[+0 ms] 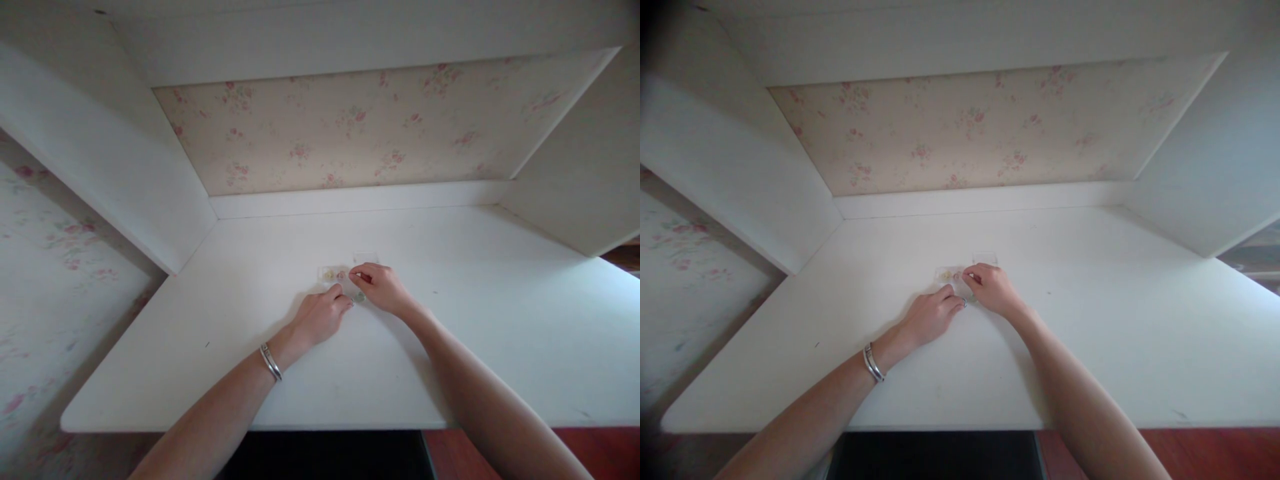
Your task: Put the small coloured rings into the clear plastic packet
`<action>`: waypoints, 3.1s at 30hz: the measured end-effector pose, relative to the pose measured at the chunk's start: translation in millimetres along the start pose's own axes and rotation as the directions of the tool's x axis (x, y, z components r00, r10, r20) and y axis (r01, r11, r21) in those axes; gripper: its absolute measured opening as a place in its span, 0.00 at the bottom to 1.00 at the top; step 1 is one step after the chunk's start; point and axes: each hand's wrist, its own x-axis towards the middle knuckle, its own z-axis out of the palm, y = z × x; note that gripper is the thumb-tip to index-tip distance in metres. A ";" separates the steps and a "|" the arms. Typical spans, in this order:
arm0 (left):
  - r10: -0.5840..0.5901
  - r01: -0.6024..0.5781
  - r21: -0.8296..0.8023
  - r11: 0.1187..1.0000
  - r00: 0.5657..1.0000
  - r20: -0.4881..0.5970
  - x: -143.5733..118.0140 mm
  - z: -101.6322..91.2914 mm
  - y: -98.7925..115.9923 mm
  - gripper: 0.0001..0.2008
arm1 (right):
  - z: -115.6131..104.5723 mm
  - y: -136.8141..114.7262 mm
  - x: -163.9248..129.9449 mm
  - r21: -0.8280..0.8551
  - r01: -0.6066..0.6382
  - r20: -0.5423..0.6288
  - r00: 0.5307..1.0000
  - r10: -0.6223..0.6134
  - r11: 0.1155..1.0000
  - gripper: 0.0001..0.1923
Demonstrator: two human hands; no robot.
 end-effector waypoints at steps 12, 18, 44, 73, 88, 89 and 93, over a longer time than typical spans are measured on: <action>0.013 -0.014 -0.060 0.998 1.000 -0.014 -6.2 1.6 -6.9 0.17 | 5.3 -8.9 -6.6 0.040 0.039 0.046 0.998 -0.041 0.998 0.11; 0.015 -0.015 -0.076 0.997 1.000 -0.009 -7.1 1.4 -9.1 0.16 | 8.1 -10.6 -7.7 0.040 0.044 0.063 0.997 -0.047 0.998 0.11; -0.050 0.026 -0.177 0.984 0.990 -0.129 -8.6 3.2 -17.3 0.17 | 2.7 -12.6 -10.8 0.027 0.073 0.130 0.989 -0.076 0.997 0.10; -0.201 0.108 -0.367 0.924 0.954 -0.224 -3.8 4.4 -23.2 0.15 | 7.5 -23.9 -16.1 -0.042 0.182 0.155 0.972 -0.174 0.982 0.10; -0.278 0.130 -0.417 0.900 0.907 -0.316 -4.1 1.8 -31.8 0.15 | 1.4 -24.6 -16.2 -0.054 0.200 0.168 0.967 -0.189 0.978 0.09; -0.286 0.136 -0.415 0.899 0.902 -0.323 -4.0 2.3 -32.8 0.15 | 1.5 -24.1 -16.3 -0.048 0.202 0.167 0.967 -0.191 0.978 0.09; -0.316 0.167 -0.408 0.898 0.890 -0.329 -3.8 4.4 -36.8 0.15 | 1.4 -23.1 -16.3 -0.038 0.197 0.163 0.968 -0.189 0.980 0.09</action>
